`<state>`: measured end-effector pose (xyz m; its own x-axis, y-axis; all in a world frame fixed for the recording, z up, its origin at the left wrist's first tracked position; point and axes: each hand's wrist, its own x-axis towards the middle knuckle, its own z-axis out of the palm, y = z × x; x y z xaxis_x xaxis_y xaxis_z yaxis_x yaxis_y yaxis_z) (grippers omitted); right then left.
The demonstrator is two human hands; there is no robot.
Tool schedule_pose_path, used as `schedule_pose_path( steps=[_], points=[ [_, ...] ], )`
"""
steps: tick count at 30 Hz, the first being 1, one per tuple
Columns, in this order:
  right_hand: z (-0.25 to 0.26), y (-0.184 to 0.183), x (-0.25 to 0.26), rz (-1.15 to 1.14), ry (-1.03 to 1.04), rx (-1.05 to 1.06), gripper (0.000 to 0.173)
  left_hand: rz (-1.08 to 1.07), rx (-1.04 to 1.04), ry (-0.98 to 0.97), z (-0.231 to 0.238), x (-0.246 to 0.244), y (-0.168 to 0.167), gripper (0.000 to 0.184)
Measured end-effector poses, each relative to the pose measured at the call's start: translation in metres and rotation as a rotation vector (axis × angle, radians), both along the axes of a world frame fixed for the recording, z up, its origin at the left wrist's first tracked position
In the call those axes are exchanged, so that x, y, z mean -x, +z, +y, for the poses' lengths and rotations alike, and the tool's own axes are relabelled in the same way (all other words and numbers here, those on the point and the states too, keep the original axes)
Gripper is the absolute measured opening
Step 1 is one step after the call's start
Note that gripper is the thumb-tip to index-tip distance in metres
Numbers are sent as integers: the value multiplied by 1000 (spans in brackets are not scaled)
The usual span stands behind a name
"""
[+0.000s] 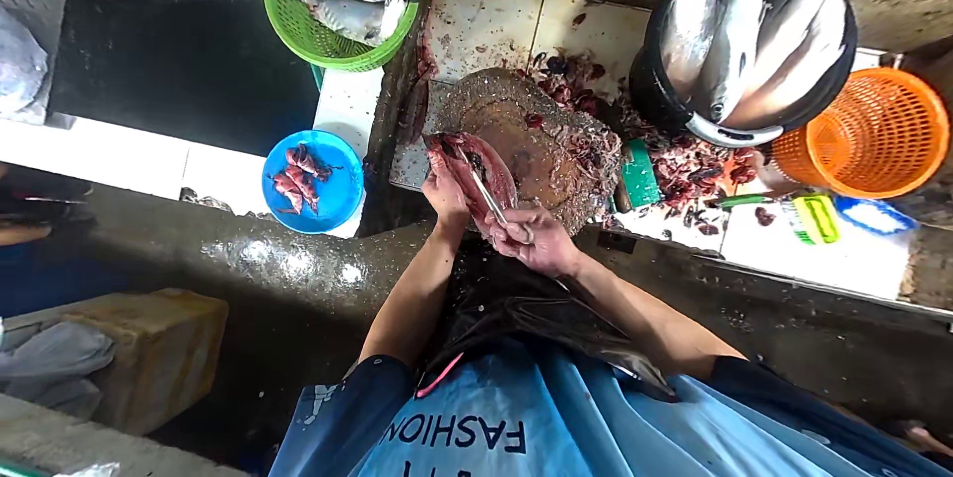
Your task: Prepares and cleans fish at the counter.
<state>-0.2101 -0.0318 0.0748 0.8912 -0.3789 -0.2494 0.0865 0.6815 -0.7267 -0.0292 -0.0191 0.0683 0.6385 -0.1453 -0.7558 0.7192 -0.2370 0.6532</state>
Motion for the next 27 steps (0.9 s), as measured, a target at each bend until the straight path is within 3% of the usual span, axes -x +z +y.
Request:
schedule_pose_path(
  steps=[3,6,11,17,22,27],
  points=[
    [-20,27,7,-85,-62,424,31,-203,56,-175,27,-8,-85,62],
    [-34,13,10,181,-51,639,26,-345,-92,-396,26,-48,-94,69],
    [-15,-18,9,361,56,440,20,-333,-278,-605,-20,-72,-82,72],
    [-4,-39,6,344,30,174,34,-256,-89,-284,-11,-52,-73,59],
    [7,-48,-3,281,3,24,39,-205,-32,-176,-9,-41,-66,55],
    [13,-45,-19,37,-55,-435,49,-229,-49,-174,-7,-35,-71,56]
  ],
)
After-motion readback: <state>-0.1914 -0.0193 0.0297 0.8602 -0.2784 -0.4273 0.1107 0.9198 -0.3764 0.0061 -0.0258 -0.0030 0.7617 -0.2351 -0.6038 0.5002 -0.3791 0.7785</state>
